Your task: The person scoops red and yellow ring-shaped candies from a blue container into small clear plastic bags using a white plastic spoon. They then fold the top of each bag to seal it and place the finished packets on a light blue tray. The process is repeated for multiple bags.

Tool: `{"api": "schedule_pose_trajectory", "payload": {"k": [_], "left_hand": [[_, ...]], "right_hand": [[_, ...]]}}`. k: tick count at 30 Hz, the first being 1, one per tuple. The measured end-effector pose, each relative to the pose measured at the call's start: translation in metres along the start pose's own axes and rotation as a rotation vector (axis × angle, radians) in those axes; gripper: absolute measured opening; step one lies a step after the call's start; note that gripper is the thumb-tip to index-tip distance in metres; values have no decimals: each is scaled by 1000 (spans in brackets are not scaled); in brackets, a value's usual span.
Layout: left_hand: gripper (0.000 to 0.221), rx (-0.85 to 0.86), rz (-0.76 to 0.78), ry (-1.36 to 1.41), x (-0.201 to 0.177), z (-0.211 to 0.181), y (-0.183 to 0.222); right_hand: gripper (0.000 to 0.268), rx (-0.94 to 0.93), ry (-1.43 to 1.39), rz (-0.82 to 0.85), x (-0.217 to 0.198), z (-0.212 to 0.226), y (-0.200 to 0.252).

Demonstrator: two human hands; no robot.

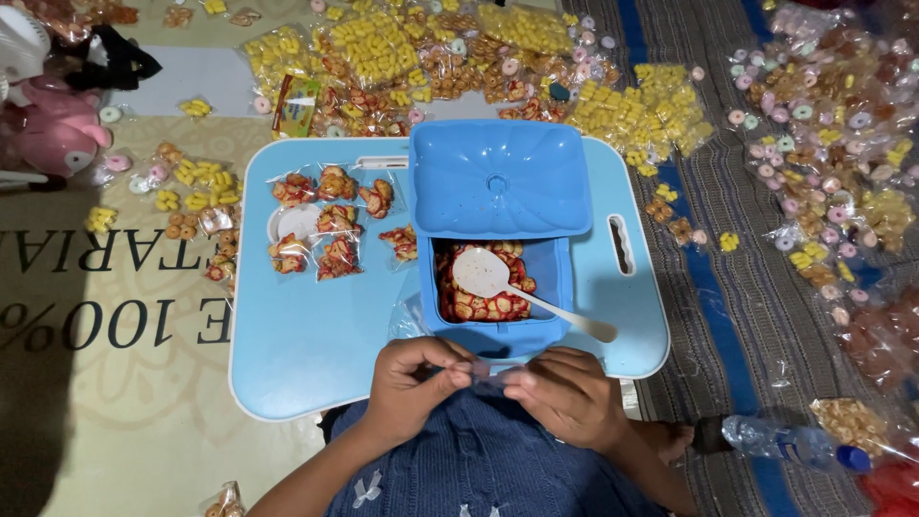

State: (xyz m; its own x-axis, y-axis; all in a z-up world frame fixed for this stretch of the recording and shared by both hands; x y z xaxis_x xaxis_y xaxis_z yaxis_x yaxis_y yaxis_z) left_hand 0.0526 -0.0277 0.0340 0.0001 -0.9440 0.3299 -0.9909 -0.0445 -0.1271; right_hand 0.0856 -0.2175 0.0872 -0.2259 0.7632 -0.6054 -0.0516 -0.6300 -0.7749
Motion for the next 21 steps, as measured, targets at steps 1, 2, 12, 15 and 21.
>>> {"api": "schedule_pose_trajectory", "payload": {"k": [1, 2, 12, 15, 21], "left_hand": [[10, -24, 1, 47, -1, 1, -1], [10, -49, 3, 95, -2, 2, -2], [15, -82, -48, 314, -13, 16, -7], [13, -68, -163, 390, -34, 19, -6], [15, 27, -437, 512, -78, 40, -1]], "right_hand": [[62, 24, -9, -5, 1, -2, 0], [71, 49, -19, -10, 2, -3, 0], [44, 14, 16, 18, 4, -7, 9], [30, -72, 110, -41, -28, -7, 20], [50, 12, 506, -90, -77, -24, 61]]}}
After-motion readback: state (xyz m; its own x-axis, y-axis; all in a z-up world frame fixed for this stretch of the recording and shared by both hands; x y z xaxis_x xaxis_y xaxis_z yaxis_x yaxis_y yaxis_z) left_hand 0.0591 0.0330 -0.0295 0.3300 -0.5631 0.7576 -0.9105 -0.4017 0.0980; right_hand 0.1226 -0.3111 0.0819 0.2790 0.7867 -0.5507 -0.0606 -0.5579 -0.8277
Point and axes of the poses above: each hand's wrist, its own y-axis away from the middle knuckle, its own x-axis out of the palm, z = x × y, the point moved 6 cm from there along -y, towards the middle knuckle, and after that the axes turned 13 degrees about -x, right-handed, at the moved point
